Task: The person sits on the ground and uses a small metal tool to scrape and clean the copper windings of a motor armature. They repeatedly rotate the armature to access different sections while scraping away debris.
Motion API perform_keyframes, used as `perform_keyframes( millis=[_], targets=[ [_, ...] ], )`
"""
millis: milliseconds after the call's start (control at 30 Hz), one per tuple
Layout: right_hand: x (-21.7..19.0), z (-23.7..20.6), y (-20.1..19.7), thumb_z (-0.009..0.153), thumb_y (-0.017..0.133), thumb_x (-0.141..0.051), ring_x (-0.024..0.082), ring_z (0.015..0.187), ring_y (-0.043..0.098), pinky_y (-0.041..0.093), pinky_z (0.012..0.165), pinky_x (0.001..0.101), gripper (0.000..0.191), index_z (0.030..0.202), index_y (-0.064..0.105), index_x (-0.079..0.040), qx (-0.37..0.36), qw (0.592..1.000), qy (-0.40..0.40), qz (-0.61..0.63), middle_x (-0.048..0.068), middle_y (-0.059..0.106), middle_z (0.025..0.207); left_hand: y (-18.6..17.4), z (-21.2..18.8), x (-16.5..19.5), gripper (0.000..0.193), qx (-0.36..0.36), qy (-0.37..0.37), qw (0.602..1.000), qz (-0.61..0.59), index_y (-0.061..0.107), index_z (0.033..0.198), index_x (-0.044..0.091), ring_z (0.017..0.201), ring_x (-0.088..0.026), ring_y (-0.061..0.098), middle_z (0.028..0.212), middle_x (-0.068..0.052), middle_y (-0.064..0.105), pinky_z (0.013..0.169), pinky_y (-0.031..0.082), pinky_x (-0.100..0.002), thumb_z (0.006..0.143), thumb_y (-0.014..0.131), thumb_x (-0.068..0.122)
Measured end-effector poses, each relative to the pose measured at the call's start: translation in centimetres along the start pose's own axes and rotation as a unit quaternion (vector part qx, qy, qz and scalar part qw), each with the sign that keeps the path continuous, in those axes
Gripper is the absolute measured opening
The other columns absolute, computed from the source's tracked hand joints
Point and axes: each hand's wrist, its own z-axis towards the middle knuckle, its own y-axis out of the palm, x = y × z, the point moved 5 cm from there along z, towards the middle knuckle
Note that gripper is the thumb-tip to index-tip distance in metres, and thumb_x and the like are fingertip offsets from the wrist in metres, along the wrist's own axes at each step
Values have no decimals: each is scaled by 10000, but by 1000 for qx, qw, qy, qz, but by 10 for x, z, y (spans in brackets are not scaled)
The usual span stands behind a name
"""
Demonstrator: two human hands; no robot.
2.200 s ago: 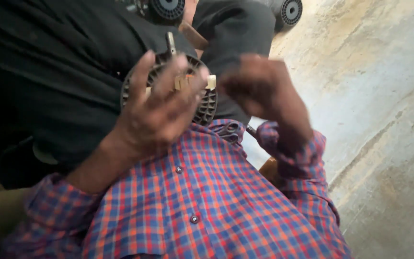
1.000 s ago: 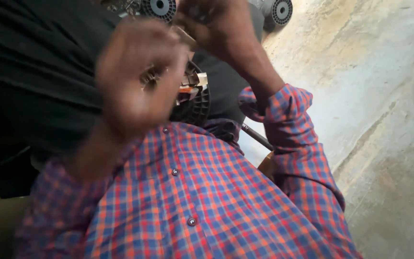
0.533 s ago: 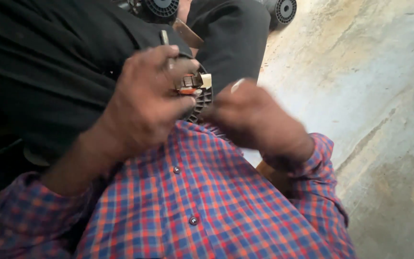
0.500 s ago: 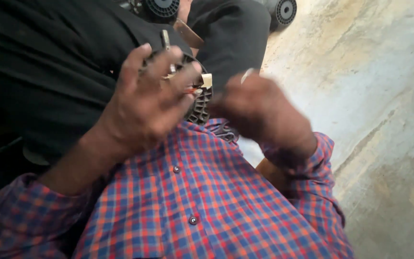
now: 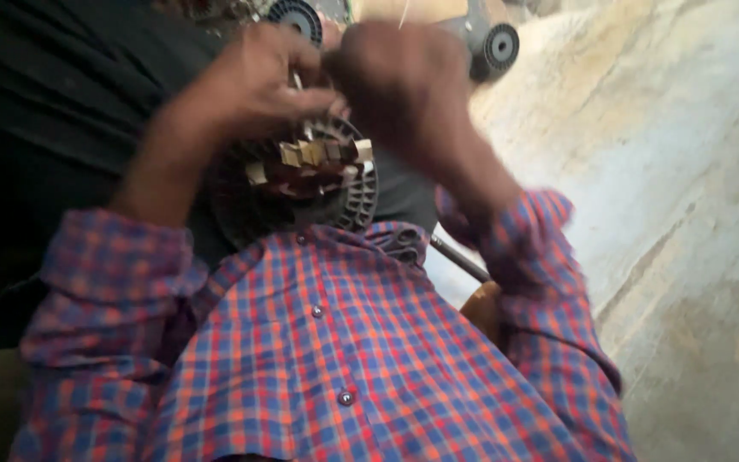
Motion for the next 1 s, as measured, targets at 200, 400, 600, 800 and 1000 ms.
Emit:
perform_keyframes(
  millis=[200, 400, 600, 800, 1000],
  targets=[
    [-67, -65, -39, 876, 702, -117, 263, 738, 612, 481, 659, 419, 226, 1092, 705, -51, -174, 960, -105, 190, 84, 584, 852, -2, -59, 14, 191, 65, 66, 989, -113, 783, 1060, 69, 1086, -206, 699, 1234, -83, 705, 940, 564, -362, 937, 784, 215],
    [0, -60, -48, 885, 806, -92, 324, 733, 578, 438, 637, 431, 179, 1039, 719, -67, -86, 969, 27, 229, 109, 560, 807, 50, -106, 45, 142, 215, 241, 892, 317, 791, 989, 53, 1378, -321, 534, 1449, -81, 650, 1211, 365, -540, 1038, 715, 163],
    [25, -41, 21, 992, 786, -69, 235, 784, 686, 524, 702, 332, 62, 1010, 734, -40, -37, 923, 23, 382, 98, 698, 867, 29, -101, 53, 122, 239, 236, 921, 199, 811, 955, 28, 1291, -362, 556, 1332, -148, 667, 1109, 448, -516, 924, 755, 132],
    [41, -12, 34, 940, 814, -129, 228, 784, 728, 544, 672, 348, 68, 971, 762, -98, 22, 968, 99, 227, 77, 726, 885, 7, -21, 22, 272, 155, -7, 986, 56, 786, 934, 33, 924, -294, 704, 995, -156, 721, 803, 557, -437, 896, 869, 289],
    [-69, -31, -30, 832, 722, -119, 264, 733, 642, 506, 642, 430, 69, 897, 706, -106, -179, 972, -115, 101, 86, 613, 826, -9, -26, -8, 212, -25, 4, 992, -124, 763, 1020, 72, 900, -244, 718, 1016, -82, 727, 791, 555, -379, 832, 770, 170]
  ],
)
